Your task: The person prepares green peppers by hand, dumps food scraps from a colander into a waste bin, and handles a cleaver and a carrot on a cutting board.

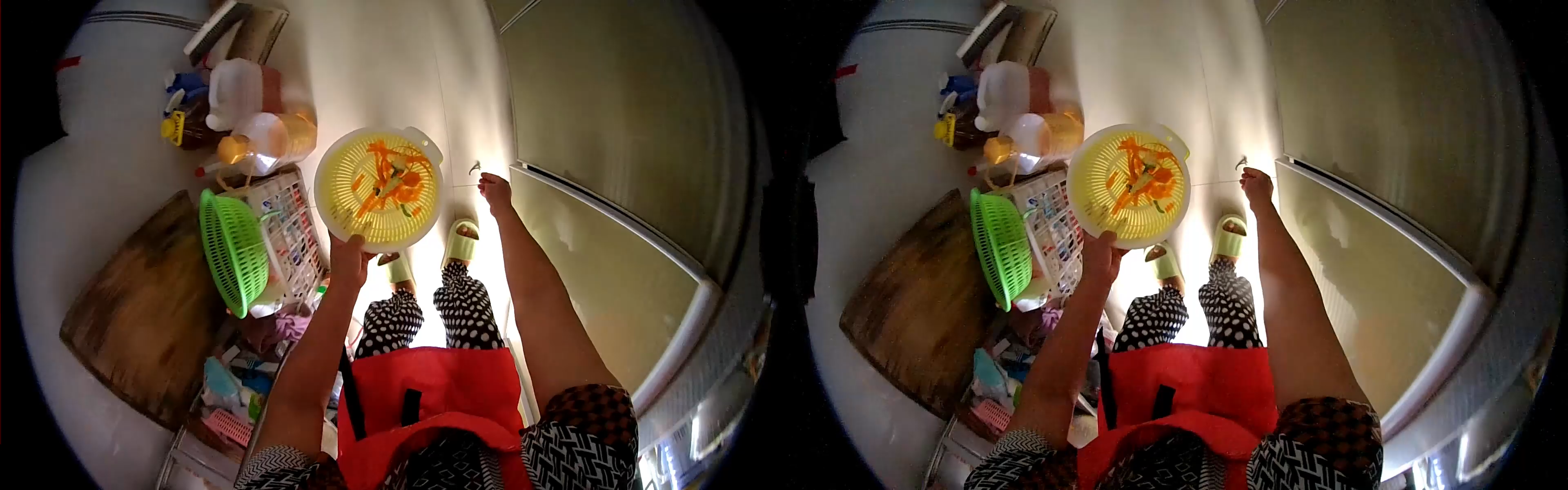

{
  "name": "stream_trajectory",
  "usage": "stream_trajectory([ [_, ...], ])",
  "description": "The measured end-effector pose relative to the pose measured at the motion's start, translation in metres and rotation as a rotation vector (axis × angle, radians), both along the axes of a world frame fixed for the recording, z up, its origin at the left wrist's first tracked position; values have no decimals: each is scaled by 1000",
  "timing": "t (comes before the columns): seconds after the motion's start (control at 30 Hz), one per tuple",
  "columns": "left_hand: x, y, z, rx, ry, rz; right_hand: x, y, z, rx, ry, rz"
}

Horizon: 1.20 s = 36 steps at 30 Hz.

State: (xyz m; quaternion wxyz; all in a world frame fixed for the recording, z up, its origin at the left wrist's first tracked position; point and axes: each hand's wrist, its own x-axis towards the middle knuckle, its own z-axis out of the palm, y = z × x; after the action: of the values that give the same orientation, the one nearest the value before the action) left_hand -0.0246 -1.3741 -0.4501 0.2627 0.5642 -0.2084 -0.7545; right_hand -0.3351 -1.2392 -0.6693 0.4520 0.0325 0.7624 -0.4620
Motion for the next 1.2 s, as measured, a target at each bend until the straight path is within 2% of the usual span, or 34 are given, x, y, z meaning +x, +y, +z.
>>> stream_trajectory([
  [0.17,0,-2,-69,32,48,16,-5,0,-92,39,162,245],
  [0.2,1,-3,-82,13,78,10,-21,17,-164,67,390,549],
  [0.23,2,-3,-93,-3,107,6,-26,27,-199,133,554,683],
  [0.3,3,-5,-110,12,63,-12,-22,2,-143,355,680,925],
  [0.33,4,-5,-113,19,36,-21,-22,-6,-139,461,596,937],
  [0.43,-2,-5,-111,40,-31,1,-21,-8,-129,411,599,892],
  [0.47,-6,-8,-108,30,-26,-1,-23,-11,-119,469,571,928],
  [0.6,-4,-9,-85,21,-52,-4,-13,-4,-91,271,580,703],
  [0.63,-7,-10,-72,25,-60,-4,-8,-12,-56,257,603,720],
  [0.7,-11,-10,-38,22,-75,17,5,-30,23,63,361,458],
  [0.77,-14,-9,2,-13,-85,38,14,-45,98,-84,454,363],
  [0.83,-16,-13,51,-10,-86,30,28,-65,211,-180,508,324],
  [0.9,-22,-17,100,-17,-87,27,44,-74,304,-328,522,345],
  [0.97,-24,-21,169,-27,-102,-12,65,-83,399,-210,490,532],
  [1.0,-20,-20,196,-49,-108,-30,80,-86,436,-253,455,536],
  [1.03,-13,-21,220,-83,-101,-45,93,-87,461,-266,630,640],
  [1.17,7,-23,320,-230,44,-90,116,-93,564,-221,632,790],
  [1.2,8,-29,353,-183,48,-96,119,-96,593,-245,647,812],
])
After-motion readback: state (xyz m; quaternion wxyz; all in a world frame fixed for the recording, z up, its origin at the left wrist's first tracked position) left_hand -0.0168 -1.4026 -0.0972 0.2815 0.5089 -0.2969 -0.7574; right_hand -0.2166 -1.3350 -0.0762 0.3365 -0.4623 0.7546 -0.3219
